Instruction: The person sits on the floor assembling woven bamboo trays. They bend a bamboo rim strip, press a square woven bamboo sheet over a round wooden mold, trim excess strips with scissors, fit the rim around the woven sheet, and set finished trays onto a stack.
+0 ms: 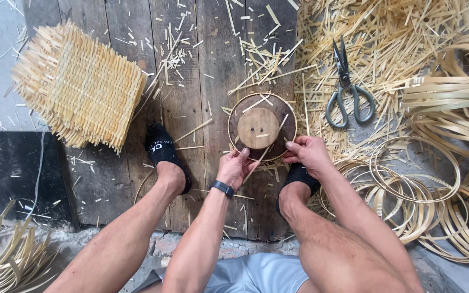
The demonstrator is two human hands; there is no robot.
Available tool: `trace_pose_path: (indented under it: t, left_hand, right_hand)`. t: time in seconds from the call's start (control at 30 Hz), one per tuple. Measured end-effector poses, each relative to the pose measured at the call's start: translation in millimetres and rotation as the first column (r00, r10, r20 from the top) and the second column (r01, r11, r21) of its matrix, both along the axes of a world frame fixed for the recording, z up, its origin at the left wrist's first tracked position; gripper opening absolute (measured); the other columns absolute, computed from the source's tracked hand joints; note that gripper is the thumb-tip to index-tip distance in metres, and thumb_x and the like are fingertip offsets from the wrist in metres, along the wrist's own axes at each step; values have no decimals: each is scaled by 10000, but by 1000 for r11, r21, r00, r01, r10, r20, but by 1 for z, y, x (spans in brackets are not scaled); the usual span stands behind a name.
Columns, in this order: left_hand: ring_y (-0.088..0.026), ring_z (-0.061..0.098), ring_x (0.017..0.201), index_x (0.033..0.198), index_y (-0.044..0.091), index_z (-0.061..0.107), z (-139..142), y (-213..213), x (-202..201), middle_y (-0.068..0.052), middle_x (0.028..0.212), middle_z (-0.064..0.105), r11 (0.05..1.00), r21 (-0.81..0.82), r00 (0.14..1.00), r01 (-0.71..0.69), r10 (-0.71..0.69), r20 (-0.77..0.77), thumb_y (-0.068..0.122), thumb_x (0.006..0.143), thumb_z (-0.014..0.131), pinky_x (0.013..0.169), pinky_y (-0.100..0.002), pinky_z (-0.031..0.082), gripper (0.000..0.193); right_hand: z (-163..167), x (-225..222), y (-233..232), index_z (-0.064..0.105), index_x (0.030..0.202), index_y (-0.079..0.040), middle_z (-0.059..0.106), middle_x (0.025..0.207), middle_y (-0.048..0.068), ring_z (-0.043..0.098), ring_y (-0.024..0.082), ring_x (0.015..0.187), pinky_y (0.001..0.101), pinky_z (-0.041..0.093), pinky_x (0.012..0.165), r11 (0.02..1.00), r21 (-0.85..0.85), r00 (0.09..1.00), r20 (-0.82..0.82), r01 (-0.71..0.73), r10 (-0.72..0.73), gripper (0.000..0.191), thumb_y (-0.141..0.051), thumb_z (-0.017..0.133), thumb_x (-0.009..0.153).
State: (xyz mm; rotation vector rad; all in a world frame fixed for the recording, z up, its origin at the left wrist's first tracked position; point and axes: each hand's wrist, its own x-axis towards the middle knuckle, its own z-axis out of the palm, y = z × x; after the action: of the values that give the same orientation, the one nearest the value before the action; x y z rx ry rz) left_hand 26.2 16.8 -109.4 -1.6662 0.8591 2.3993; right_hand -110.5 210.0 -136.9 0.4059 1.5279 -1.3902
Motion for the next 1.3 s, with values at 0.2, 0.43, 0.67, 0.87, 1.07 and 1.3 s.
trace_pose_path:
  t: [0.2, 0.43, 0.67, 0.87, 1.07, 1.3]
  left_hand:
    - [-199, 714, 756, 1105, -72, 676, -14, 7, -3, -133, 985, 697, 995, -102, 999, 14, -10, 45, 82, 1000, 667, 672, -350, 671, 186]
    - [-307, 694, 1052, 1224, -2, 740, 31, -51, 3, -178, 1197, 735, 42, -983, 801, 181, -586, 123, 165, 936, 743, 897, -416, 572, 333]
    - [-191, 731, 958, 1293, 42, 642, 74, -11, -40, -96, 1079, 755, 434, -890, 853, 139, -509, -115, 479, 1021, 585, 810, -286, 592, 518]
    - [-182, 641, 651, 1329, 144, 737, 25, -29, -38, -169, 753, 696, 410, -801, 875, 436, -401, 272, 554, 1027, 404, 569, -349, 496, 608]
    - [-228, 740, 743, 1206, -31, 705, 1, -116, 7, -159, 930, 781, 460, -734, 837, 500, -474, 273, 285, 1044, 606, 626, -361, 601, 369]
    - [-280, 795, 760, 1258, -61, 650, 16, -158, -21, -209, 1042, 777, 743, -252, 771, 621, -519, 369, 77, 907, 624, 641, -375, 633, 378]
  right_hand:
    - [-5, 4, -11, 677, 934, 106, 738, 848, 184, 758, 264, 721, 371, 658, 620, 999, 48, 997, -67, -21, 24, 162, -56, 683, 935]
    - [53, -15, -23, 345, 1457, -33, 556, 1278, 161, 653, 218, 1096, 377, 642, 825, 993, -82, 968, -243, -85, 63, 875, -309, 815, 772]
    - [85, -5, -59, 368, 1412, 50, 612, 1213, 233, 667, 258, 1041, 417, 593, 883, 988, -18, 892, -433, -154, 131, 1061, -488, 884, 656]
    - [89, -20, -33, 406, 1371, 20, 624, 1102, 190, 705, 270, 889, 434, 652, 799, 940, -290, 968, -225, -178, 113, 836, -368, 757, 719]
    - [87, -31, 12, 458, 1386, -34, 654, 1204, 84, 654, 222, 1151, 418, 539, 1065, 743, -664, 989, -36, 85, -146, 563, -217, 628, 881]
    - [73, -32, 35, 495, 1404, -32, 650, 1206, 115, 652, 249, 1133, 440, 530, 1030, 798, -592, 973, -98, 114, -211, 552, -192, 603, 887]
